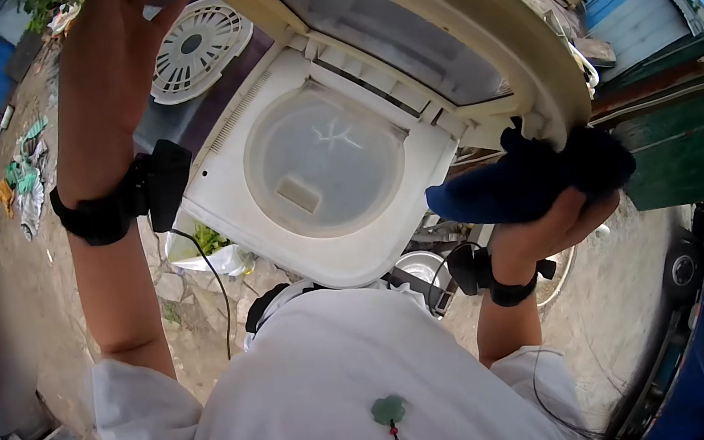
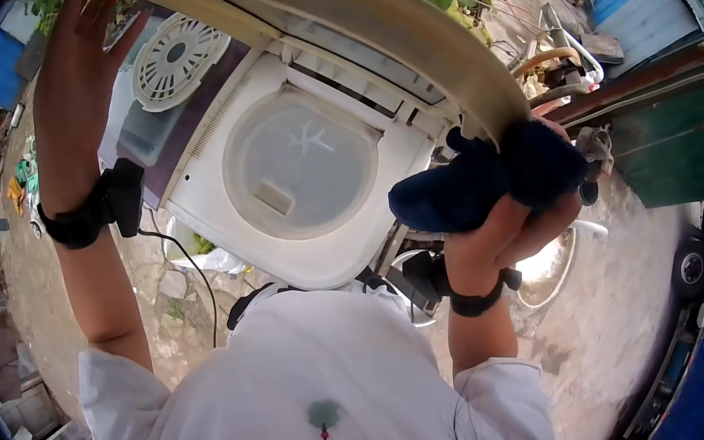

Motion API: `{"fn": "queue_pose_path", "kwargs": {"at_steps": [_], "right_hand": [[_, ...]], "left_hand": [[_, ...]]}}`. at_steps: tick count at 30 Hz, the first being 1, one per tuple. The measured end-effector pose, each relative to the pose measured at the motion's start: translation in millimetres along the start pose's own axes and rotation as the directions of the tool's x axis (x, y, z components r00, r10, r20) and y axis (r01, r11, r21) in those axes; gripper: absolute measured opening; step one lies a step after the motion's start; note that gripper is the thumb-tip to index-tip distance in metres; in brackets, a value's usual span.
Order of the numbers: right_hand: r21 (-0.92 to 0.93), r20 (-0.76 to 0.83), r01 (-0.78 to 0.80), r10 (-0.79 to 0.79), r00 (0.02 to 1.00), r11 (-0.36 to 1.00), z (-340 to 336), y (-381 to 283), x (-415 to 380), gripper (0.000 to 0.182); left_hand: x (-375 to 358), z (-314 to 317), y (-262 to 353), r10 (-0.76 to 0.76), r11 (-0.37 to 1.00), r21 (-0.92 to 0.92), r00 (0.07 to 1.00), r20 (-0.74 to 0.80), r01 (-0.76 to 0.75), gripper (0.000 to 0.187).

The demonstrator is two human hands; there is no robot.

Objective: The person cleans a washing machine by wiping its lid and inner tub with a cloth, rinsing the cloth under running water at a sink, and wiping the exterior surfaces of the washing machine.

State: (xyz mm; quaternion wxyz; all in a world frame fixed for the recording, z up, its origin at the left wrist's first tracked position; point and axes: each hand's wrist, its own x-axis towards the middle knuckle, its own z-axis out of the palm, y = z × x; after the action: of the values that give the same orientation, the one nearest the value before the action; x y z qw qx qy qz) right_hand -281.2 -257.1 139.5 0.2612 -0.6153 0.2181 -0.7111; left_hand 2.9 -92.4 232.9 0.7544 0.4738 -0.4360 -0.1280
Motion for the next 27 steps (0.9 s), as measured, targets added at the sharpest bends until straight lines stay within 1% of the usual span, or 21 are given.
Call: {"fn": "queue_pose_path", "kwargs": {"at_steps": [1,3,4,5,7,9,10,13,14,17,18,19,20,21,22,23,24,25,26,27], "right_hand": [[-0.027,0.109,0.085,-0.082,0.991,0.996,-11.4,-0.9,-13.0,0.045],[-0.025,0.322,0.263,-0.241,0.916,0.965,-34.1,-2.8,-38.8,0.043],[-0.03,0.367,0.362,-0.327,0.871,0.932,-37.7,-2.6,-50.4,0.041],[0.024,0.403,0.384,-0.361,0.841,0.923,-40.6,-6.2,-60.3,0.038],[0.071,0.54,0.381,-0.357,0.763,0.922,-56.0,-7.9,-71.0,0.033],[0.11,0.633,0.302,-0.301,0.713,0.947,-64.1,-9.6,-75.3,0.029],[0.125,0.677,0.261,-0.275,0.683,0.957,-68.5,-10.3,-76.6,0.028],[0.114,0.723,0.123,-0.167,0.671,0.986,-80.1,-6.4,-80.8,0.023],[0.043,0.706,0.064,-0.075,0.704,0.997,-84.5,-7.3,-80.8,0.022],[-0.112,0.569,-0.111,0.155,0.807,0.987,-96.9,0.0,-77.3,0.018],[-0.104,0.496,-0.248,0.267,0.826,0.963,-97.9,3.6,-79.7,0.019],[-0.088,0.423,-0.38,0.38,0.823,0.921,-94.6,4.8,-80.7,0.021],[-0.086,0.449,-0.442,0.431,0.783,0.893,-87.9,5.4,-74.4,0.022],[-0.049,0.478,-0.568,0.519,0.709,0.822,-76.7,-3.1,-72.9,0.024],[-0.153,0.563,-0.372,0.39,0.728,0.916,-65.7,-4.6,-68.7,0.025],[-0.226,0.653,-0.151,0.265,0.71,0.962,-53.4,-4.0,-66.2,0.025],[-0.191,0.715,-0.082,0.196,0.671,0.978,-40.6,-3.4,-67.2,0.027],[-0.197,0.746,-0.01,0.157,0.647,0.98,-29.6,-2.7,-69.6,0.028],[-0.215,0.759,0.032,0.147,0.634,0.976,-19.1,-1.2,-69.4,0.028],[-0.23,0.774,0.077,0.134,0.619,0.97,-8.2,1.2,-68.7,0.028]], "left_hand": [[-3.5,1.1,-7.7,-0.119,0.983,-0.17,0.954,-0.277,0.074,0.05],[-48.2,1.1,-1.9,-0.238,0.959,-0.226,0.915,-0.327,0.169,0.029],[-68.5,-8.1,-4.6,-0.292,0.949,-0.225,0.886,-0.36,0.221,0.026],[-85.8,-15.6,-2.5,-0.344,0.935,-0.226,0.851,-0.396,0.273,0.022],[-103.6,-6.9,2.8,-0.368,0.929,-0.215,0.812,-0.454,0.301,0.024],[-121.5,-15.0,-7.0,-0.395,0.918,-0.227,0.78,-0.485,0.324,0.024],[-130.7,-20.4,-9.8,-0.422,0.906,-0.244,0.787,-0.45,0.346,0.025],[-154.7,-29.8,-24.3,-0.483,0.875,-0.293,0.733,-0.48,0.385,0.028],[-168.1,-40.2,-35.1,-0.52,0.853,-0.33,0.712,-0.472,0.404,0.033],[-193.6,-42.7,-54.2,-0.566,0.824,-0.348,0.667,-0.485,0.446,0.035],[-200.0,-45.6,-60.4,-0.573,0.819,-0.353,0.67,-0.472,0.452,0.036],[-205.2,-49.2,-65.6,-0.587,0.81,-0.332,0.667,-0.458,0.484,0.036],[-212.6,-52.8,-71.8,-0.605,0.796,-0.322,0.656,-0.451,0.512,0.035],[-216.3,-58.0,-76.4,-0.614,0.788,-0.305,0.652,-0.444,0.534,0.035],[-220.4,-62.4,-78.4,-0.652,0.752,-0.267,0.618,-0.439,0.603,0.033],[-225.4,-66.9,-82.1,-0.666,0.734,-0.241,0.604,-0.438,0.635,0.033],[-230.3,-72.0,-87.3,-0.681,0.713,-0.211,0.589,-0.436,0.668,0.032],[-232.9,-75.7,-89.6,-0.697,0.689,-0.181,0.572,-0.433,0.702,0.031],[-232.0,-77.5,-89.5,-0.692,0.694,-0.161,0.589,-0.417,0.701,0.032],[-231.1,-78.5,-89.3,-0.702,0.679,-0.145,0.58,-0.413,0.719,0.032]]}}
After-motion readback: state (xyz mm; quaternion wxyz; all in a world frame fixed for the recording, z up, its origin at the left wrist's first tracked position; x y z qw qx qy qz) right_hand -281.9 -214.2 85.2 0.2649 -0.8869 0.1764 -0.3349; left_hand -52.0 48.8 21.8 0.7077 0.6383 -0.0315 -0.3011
